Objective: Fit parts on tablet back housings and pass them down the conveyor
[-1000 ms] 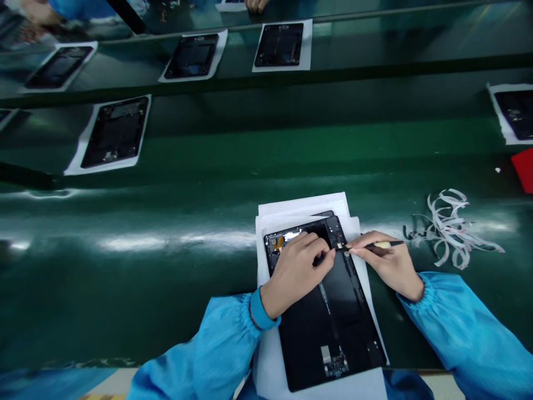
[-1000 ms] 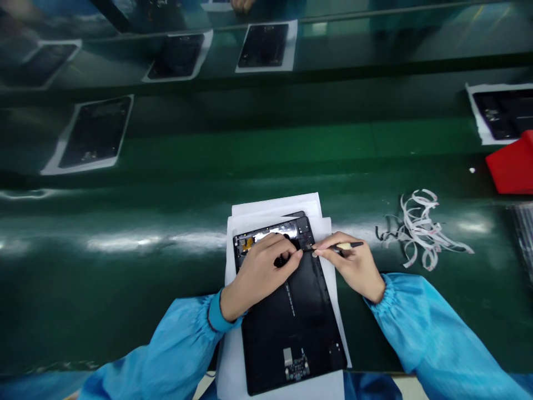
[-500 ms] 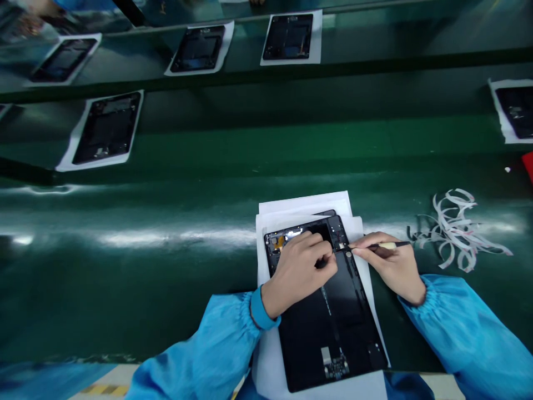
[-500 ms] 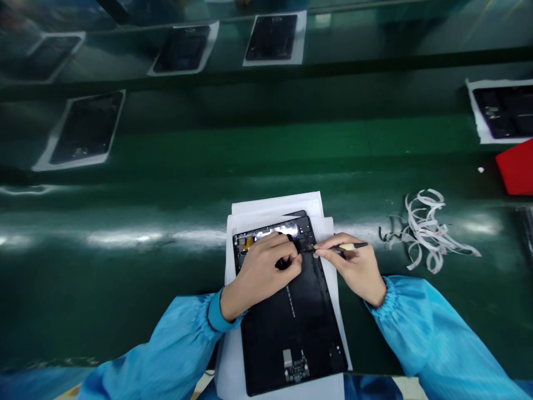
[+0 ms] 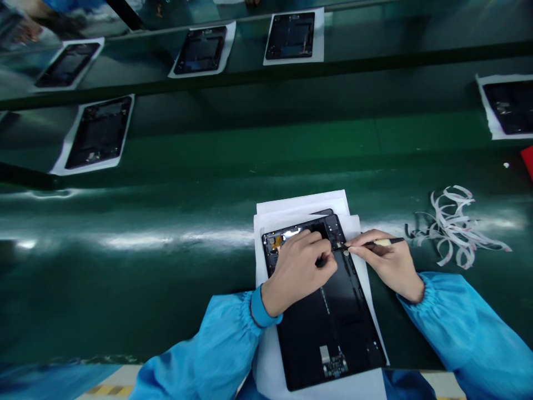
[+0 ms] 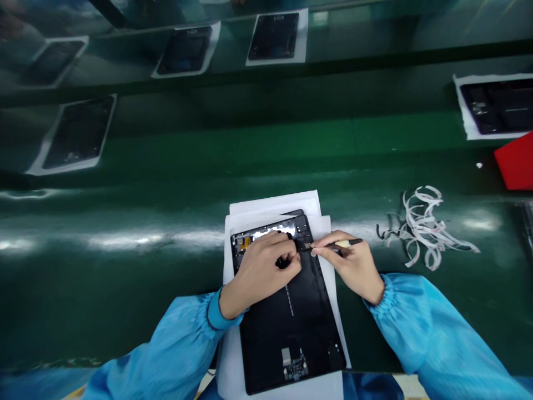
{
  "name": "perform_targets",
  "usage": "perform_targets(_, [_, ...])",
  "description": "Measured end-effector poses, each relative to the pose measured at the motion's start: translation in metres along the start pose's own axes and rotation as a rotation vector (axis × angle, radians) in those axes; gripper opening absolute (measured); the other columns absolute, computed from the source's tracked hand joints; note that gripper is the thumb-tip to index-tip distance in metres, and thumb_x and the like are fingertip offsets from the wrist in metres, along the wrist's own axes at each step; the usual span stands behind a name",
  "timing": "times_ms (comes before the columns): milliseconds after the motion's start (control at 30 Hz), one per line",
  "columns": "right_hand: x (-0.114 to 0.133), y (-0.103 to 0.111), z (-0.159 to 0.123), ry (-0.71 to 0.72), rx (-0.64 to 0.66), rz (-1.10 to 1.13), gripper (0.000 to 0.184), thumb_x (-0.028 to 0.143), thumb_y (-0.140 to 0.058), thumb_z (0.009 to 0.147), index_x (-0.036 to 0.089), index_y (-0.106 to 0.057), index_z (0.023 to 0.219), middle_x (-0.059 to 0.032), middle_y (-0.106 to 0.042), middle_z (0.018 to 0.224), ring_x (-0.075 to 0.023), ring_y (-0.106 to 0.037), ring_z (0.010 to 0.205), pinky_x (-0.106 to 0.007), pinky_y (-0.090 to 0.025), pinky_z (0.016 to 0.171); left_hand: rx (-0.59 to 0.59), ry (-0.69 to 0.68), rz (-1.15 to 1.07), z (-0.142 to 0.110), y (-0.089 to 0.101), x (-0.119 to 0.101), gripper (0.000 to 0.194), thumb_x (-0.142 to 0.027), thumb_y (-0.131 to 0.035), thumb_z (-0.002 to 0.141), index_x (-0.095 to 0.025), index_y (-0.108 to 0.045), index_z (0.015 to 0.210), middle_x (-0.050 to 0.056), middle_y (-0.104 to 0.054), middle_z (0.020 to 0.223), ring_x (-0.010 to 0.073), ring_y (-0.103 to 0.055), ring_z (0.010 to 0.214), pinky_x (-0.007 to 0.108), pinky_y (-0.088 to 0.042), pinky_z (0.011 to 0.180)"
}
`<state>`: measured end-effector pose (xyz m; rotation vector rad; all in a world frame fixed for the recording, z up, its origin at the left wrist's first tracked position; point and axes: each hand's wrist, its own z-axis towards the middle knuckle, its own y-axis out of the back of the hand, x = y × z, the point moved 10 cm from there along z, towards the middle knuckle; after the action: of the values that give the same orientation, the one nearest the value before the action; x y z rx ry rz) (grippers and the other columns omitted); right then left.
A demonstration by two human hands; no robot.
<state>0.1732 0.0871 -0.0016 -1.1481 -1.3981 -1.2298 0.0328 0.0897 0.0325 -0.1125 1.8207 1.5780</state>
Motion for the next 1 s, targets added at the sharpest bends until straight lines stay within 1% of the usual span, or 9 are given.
perform_targets(133, [0.0,0.001,0.001,-0.022,-0.005,0.02,0.016,0.034,-0.077,0.074,0.02,-0.069,0.072,-0.0039,-0.074,0.075,-0.021,-0.072,0.071,-0.029,-0.06,0.065,0.004,-0.007,0.006,0.0,-0.001,0.0,0.019,-0.012,-0.054,0.073,-0.019,-0.047,0.057,-0.002,-0.05,0.059,0.0145,-0.048,0.061,0.029,-0.033,0.057])
perform_targets(233, [0.004,0.003,0.002,-0.029,-0.025,-0.016,0.016,0.034,-0.075,0.075,0.02,-0.069,0.07,-0.0033,-0.073,0.073,-0.0183,-0.07,0.062,-0.026,-0.059,0.057,0.017,-0.004,0.015,0.0,-0.001,-0.001,0.019,-0.012,-0.054,0.074,-0.019,-0.047,0.057,-0.002,-0.05,0.06,0.0145,-0.048,0.061,0.029,-0.034,0.057])
perform_targets(333, [0.007,0.003,0.002,-0.026,-0.034,-0.064,0.021,0.036,-0.073,0.077,0.019,-0.068,0.066,-0.0037,-0.072,0.075,-0.0157,-0.066,0.055,-0.025,-0.056,0.051,0.025,0.004,0.025,0.001,-0.002,-0.002,0.019,-0.012,-0.054,0.074,-0.019,-0.047,0.057,-0.002,-0.05,0.06,0.0146,-0.048,0.062,0.029,-0.034,0.057])
perform_targets(500, [0.009,0.001,0.002,-0.02,-0.041,-0.086,0.022,0.038,-0.071,0.078,0.019,-0.069,0.067,-0.0041,-0.071,0.076,-0.0149,-0.063,0.054,-0.024,-0.054,0.048,0.037,0.022,0.036,0.001,-0.003,-0.001,0.019,-0.012,-0.054,0.073,-0.019,-0.048,0.057,-0.001,-0.051,0.061,0.0145,-0.048,0.061,0.029,-0.034,0.056])
perform_targets(633, [0.011,0.003,0.001,-0.006,-0.066,-0.085,0.025,0.036,-0.071,0.079,0.019,-0.067,0.061,-0.0045,-0.071,0.078,-0.014,-0.062,0.054,-0.024,-0.052,0.047,0.039,0.031,0.037,0.001,-0.003,-0.002,0.019,-0.013,-0.054,0.073,-0.019,-0.046,0.056,-0.001,-0.051,0.061,0.0144,-0.048,0.061,0.029,-0.034,0.056])
perform_targets(767, [0.01,0.002,0.0,-0.008,-0.052,-0.097,0.026,0.033,-0.071,0.079,0.018,-0.066,0.059,-0.0043,-0.07,0.078,-0.0113,-0.058,0.049,-0.023,-0.049,0.043,0.035,0.041,0.039,0.002,-0.002,-0.002,0.02,-0.013,-0.053,0.073,-0.019,-0.044,0.056,-0.001,-0.051,0.06,0.0147,-0.048,0.061,0.029,-0.034,0.058])
perform_targets(900, [0.012,0.004,0.002,0.0,-0.061,-0.087,0.034,0.03,-0.071,0.078,0.018,-0.059,0.049,-0.0047,-0.07,0.077,-0.0111,-0.058,0.047,-0.023,-0.05,0.044,0.039,0.043,0.044,0.002,-0.004,-0.001,0.02,-0.013,-0.053,0.073,-0.019,-0.043,0.057,-0.001,-0.05,0.061,0.0148,-0.048,0.062,0.029,-0.034,0.059])
perform_targets(1000, [0.015,0.001,0.002,0.009,-0.038,-0.071,0.041,0.028,-0.07,0.078,0.019,-0.051,0.043,-0.0045,-0.07,0.077,-0.0115,-0.06,0.048,-0.022,-0.052,0.045,0.043,0.047,0.044,0.001,-0.003,-0.001,0.02,-0.013,-0.053,0.073,-0.019,-0.042,0.057,-0.001,-0.05,0.061,0.015,-0.048,0.063,0.03,-0.035,0.059])
